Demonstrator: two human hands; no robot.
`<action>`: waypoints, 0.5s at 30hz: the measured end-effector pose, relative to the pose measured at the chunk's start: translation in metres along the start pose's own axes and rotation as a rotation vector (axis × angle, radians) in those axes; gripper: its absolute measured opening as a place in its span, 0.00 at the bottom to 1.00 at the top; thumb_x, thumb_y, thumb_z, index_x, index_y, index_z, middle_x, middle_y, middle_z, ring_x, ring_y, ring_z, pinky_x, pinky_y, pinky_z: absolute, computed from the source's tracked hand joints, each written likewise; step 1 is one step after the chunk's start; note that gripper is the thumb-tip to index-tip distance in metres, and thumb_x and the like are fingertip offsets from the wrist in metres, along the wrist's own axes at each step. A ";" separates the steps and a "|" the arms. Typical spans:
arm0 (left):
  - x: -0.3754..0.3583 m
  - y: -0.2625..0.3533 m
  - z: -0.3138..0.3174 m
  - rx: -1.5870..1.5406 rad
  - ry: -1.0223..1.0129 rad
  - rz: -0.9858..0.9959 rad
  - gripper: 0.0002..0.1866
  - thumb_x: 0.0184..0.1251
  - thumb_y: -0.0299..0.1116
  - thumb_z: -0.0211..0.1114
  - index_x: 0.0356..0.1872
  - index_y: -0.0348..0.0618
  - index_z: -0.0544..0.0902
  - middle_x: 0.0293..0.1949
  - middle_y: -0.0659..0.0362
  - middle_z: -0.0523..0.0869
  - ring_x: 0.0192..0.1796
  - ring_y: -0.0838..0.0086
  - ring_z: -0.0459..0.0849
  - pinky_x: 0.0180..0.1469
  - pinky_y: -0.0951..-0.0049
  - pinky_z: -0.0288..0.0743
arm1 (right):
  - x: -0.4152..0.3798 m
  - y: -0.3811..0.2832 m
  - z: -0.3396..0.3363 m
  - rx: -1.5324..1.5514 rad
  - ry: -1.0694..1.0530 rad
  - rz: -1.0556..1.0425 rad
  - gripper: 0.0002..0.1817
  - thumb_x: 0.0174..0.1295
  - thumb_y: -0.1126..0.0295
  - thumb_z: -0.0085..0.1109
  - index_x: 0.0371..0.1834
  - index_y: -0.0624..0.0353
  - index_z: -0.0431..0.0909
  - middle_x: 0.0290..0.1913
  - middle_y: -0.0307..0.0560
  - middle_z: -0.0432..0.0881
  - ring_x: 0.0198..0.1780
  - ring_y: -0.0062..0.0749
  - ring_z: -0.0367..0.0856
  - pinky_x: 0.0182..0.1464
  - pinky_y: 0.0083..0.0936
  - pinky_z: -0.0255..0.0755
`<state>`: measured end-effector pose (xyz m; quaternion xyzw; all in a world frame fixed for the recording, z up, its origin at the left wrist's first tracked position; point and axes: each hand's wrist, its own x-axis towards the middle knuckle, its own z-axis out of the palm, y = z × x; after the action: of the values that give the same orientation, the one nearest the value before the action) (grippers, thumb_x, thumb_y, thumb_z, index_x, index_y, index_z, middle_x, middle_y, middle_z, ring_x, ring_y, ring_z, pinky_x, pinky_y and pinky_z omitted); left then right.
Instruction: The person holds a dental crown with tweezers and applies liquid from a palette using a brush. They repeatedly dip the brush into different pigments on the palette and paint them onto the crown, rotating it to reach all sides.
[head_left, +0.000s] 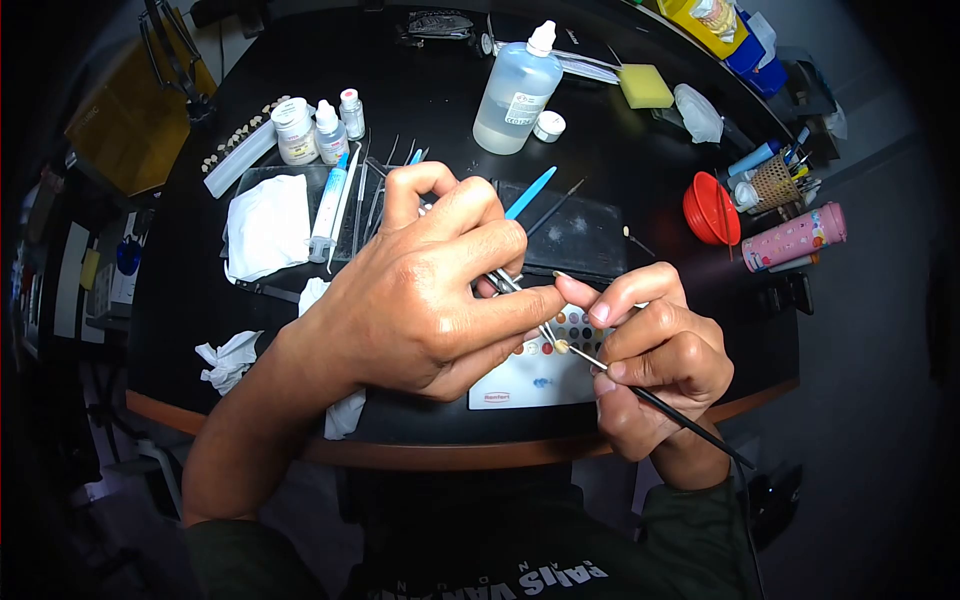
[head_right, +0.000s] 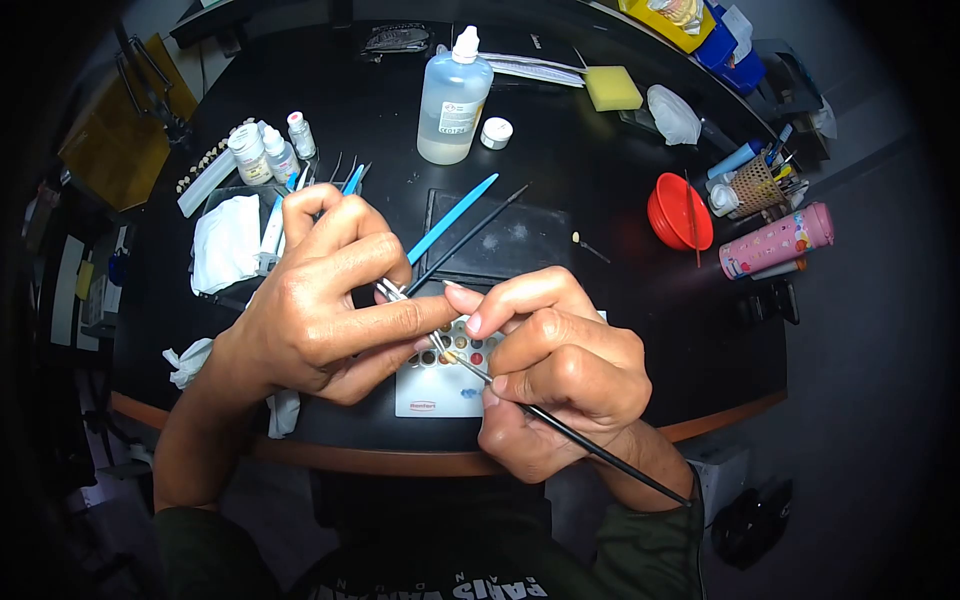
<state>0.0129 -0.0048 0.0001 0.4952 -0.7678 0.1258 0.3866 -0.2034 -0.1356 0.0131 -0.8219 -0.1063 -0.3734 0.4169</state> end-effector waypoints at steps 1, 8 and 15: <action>0.000 0.000 0.000 0.000 0.001 -0.001 0.20 0.46 0.37 0.82 0.45 0.54 0.97 0.36 0.65 0.81 0.42 0.67 0.78 0.55 0.55 0.61 | 0.000 0.001 0.001 0.003 0.016 -0.009 0.09 0.53 0.88 0.63 0.30 0.63 0.75 0.31 0.49 0.82 0.49 0.44 0.84 0.65 0.63 0.89; -0.001 0.000 0.001 0.001 0.008 -0.003 0.21 0.45 0.37 0.82 0.46 0.54 0.97 0.36 0.65 0.81 0.42 0.67 0.79 0.55 0.56 0.60 | -0.001 0.004 0.003 -0.003 0.047 -0.029 0.10 0.46 0.89 0.63 0.27 0.63 0.75 0.30 0.49 0.83 0.47 0.46 0.86 0.63 0.60 0.90; 0.000 0.000 0.001 -0.003 0.019 0.002 0.20 0.46 0.37 0.82 0.45 0.54 0.97 0.36 0.65 0.81 0.42 0.67 0.79 0.55 0.56 0.60 | 0.000 0.001 0.002 0.030 0.046 -0.012 0.10 0.45 0.89 0.61 0.27 0.63 0.74 0.29 0.49 0.82 0.47 0.46 0.86 0.64 0.62 0.90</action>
<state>0.0126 -0.0049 -0.0007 0.4928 -0.7648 0.1297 0.3942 -0.2019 -0.1347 0.0120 -0.8060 -0.1070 -0.3931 0.4294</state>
